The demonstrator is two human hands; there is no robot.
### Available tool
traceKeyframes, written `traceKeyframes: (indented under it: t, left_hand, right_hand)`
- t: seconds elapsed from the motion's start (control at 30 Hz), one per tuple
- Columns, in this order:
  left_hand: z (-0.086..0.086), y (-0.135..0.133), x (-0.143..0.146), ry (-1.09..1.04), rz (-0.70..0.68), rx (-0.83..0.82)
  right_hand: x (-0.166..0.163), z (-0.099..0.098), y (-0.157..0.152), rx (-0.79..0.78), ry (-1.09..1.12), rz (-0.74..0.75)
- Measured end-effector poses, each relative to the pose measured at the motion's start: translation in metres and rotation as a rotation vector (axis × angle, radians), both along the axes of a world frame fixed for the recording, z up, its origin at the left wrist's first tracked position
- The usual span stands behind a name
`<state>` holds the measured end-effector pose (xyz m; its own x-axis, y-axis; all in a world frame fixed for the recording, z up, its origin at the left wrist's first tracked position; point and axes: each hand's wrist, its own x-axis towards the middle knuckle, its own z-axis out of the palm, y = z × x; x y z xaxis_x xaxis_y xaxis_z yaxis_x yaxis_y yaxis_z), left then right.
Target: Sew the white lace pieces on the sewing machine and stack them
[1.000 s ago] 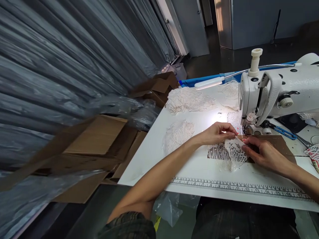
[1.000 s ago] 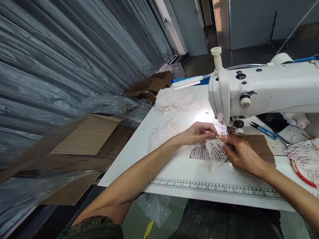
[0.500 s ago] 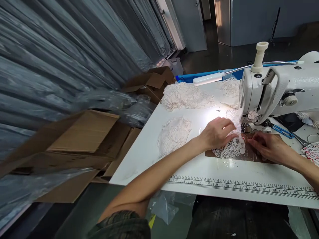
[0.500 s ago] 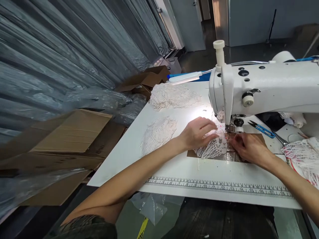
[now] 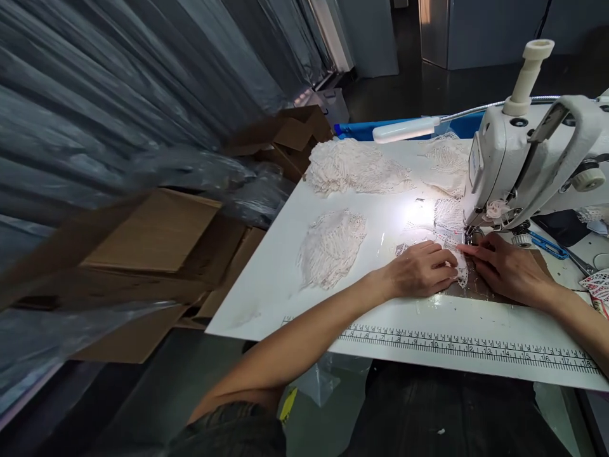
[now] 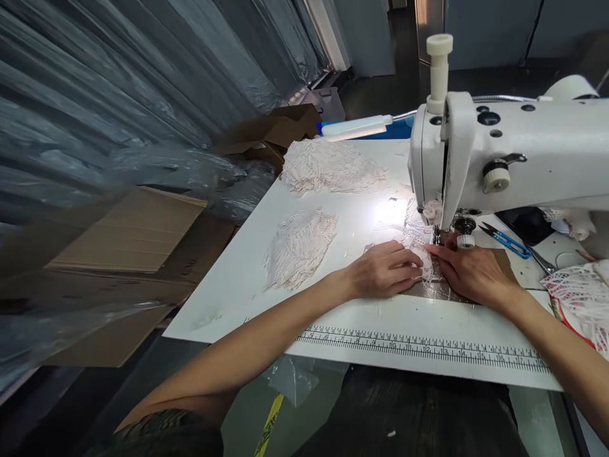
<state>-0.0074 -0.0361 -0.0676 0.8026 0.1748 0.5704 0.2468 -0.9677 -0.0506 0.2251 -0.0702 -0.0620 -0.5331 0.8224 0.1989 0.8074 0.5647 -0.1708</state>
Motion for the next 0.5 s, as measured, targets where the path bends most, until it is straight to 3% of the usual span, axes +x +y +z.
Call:
traceKeyframes:
  t: [0.2,0.3,0.5]
  left_hand:
    - [-0.003,-0.002,0.003,-0.226,0.041,-0.194]
    - [-0.003,-0.003,0.005,-0.250,0.079,-0.242]
    - [-0.006,-0.002,0.005,-0.146,0.017,-0.104]
  right_hand:
    - [0.003,0.005,-0.024,-0.020,0.285,0.068]
    - [-0.004,0.005,-0.035,-0.006,0.215,0.101]
    - [-0.009,-0.001,-0.037,0.093,0.093,0.136]
